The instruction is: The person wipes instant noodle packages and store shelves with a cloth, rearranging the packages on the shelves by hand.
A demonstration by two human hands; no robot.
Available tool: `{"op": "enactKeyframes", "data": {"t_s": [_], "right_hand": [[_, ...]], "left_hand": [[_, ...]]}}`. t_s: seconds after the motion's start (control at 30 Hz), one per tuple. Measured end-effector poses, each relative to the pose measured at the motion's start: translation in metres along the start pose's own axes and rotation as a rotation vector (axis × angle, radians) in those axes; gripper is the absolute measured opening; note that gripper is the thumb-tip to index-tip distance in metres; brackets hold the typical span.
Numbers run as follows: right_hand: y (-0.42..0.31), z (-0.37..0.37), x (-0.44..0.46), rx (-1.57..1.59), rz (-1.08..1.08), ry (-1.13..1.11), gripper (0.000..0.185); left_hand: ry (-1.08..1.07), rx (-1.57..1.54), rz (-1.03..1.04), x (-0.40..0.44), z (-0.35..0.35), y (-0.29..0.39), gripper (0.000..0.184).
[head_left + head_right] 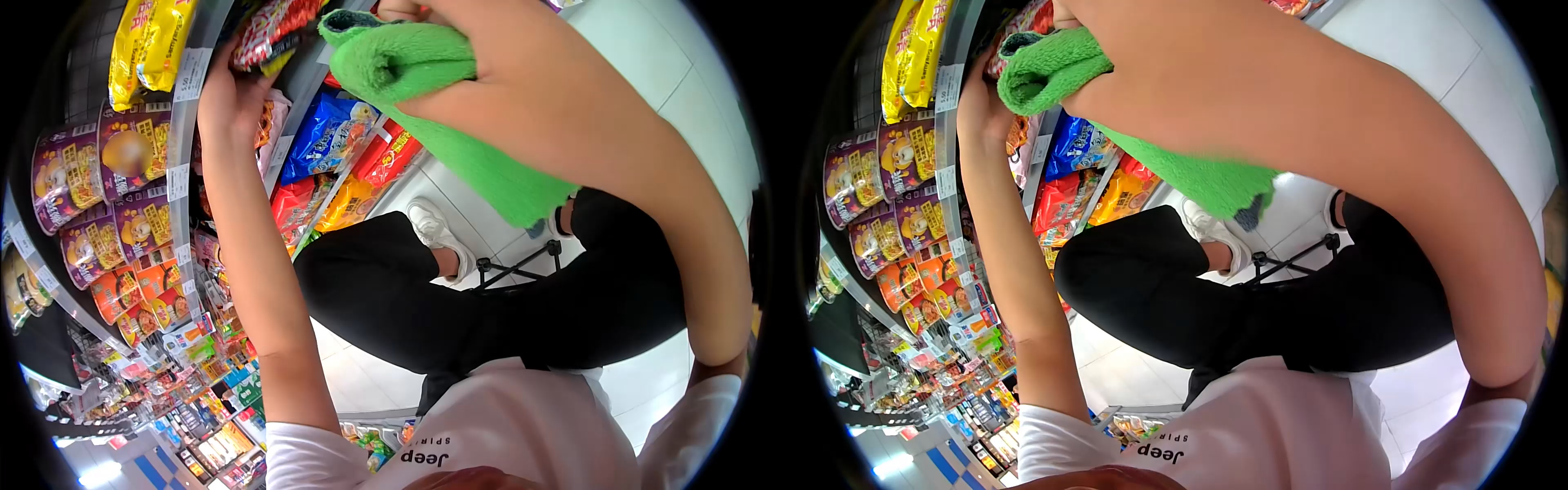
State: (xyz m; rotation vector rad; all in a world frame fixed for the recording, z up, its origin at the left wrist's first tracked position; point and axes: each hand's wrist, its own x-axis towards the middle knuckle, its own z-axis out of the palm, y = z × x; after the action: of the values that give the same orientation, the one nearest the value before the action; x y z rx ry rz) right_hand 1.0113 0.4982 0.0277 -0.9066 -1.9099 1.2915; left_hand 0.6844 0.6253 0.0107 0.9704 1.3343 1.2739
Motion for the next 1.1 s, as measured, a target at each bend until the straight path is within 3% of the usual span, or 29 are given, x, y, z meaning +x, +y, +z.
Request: {"op": "enactKeyframes", "data": {"t_s": [0.07,0.1,0.13,0.27,0.37,0.4,0.5,0.63,0.73,0.83,0.93,0.97,1.1], "right_hand": [[0.002,0.005,0.0,-0.102,-0.038,0.006,0.031],[0.004,0.007,-0.001,-0.124,-0.06,0.018,0.031],[0.007,0.01,0.001,-0.133,-0.076,0.026,0.031],[0.014,0.015,0.001,-0.142,-0.113,0.048,0.032],[0.017,0.018,0.0,-0.144,-0.129,0.059,0.032],[0.018,0.019,0.001,-0.146,-0.129,0.062,0.032],[0.021,0.022,0.004,-0.144,-0.137,0.067,0.033],[0.026,0.024,0.008,-0.144,-0.144,0.072,0.033],[0.028,0.03,0.01,-0.142,-0.149,0.077,0.034],[0.031,0.027,0.014,-0.148,-0.144,0.091,0.034],[0.028,0.026,0.017,-0.149,-0.152,0.103,0.035],[0.027,0.027,0.018,-0.152,-0.153,0.105,0.035],[0.03,0.032,0.019,-0.139,-0.147,0.114,0.036]], "left_hand": [[0.033,0.06,-0.001,0.028,0.0,-0.003,0.04],[-0.17,0.114,-0.126,0.091,-0.061,0.001,0.035],[-0.097,0.03,-0.113,0.11,-0.061,-0.004,0.036],[0.07,-0.216,0.027,0.058,0.008,-0.001,0.031],[0.053,-0.317,-0.003,0.109,-0.03,-0.014,0.033],[-0.089,-0.387,0.022,0.11,-0.031,-0.015,0.036],[0.148,-0.367,-0.059,0.114,-0.027,-0.012,0.038],[0.308,-0.56,-0.018,0.115,-0.018,-0.006,0.04],[0.106,1.792,0.458,0.144,-0.058,-0.02,0.047],[0.071,1.809,0.317,0.158,-0.059,-0.014,0.058],[0.073,1.833,0.393,0.114,-0.037,-0.004,0.051],[0.09,1.368,0.319,0.121,-0.04,-0.007,0.05],[0.142,1.51,0.505,0.125,-0.037,-0.015,0.051]]}}
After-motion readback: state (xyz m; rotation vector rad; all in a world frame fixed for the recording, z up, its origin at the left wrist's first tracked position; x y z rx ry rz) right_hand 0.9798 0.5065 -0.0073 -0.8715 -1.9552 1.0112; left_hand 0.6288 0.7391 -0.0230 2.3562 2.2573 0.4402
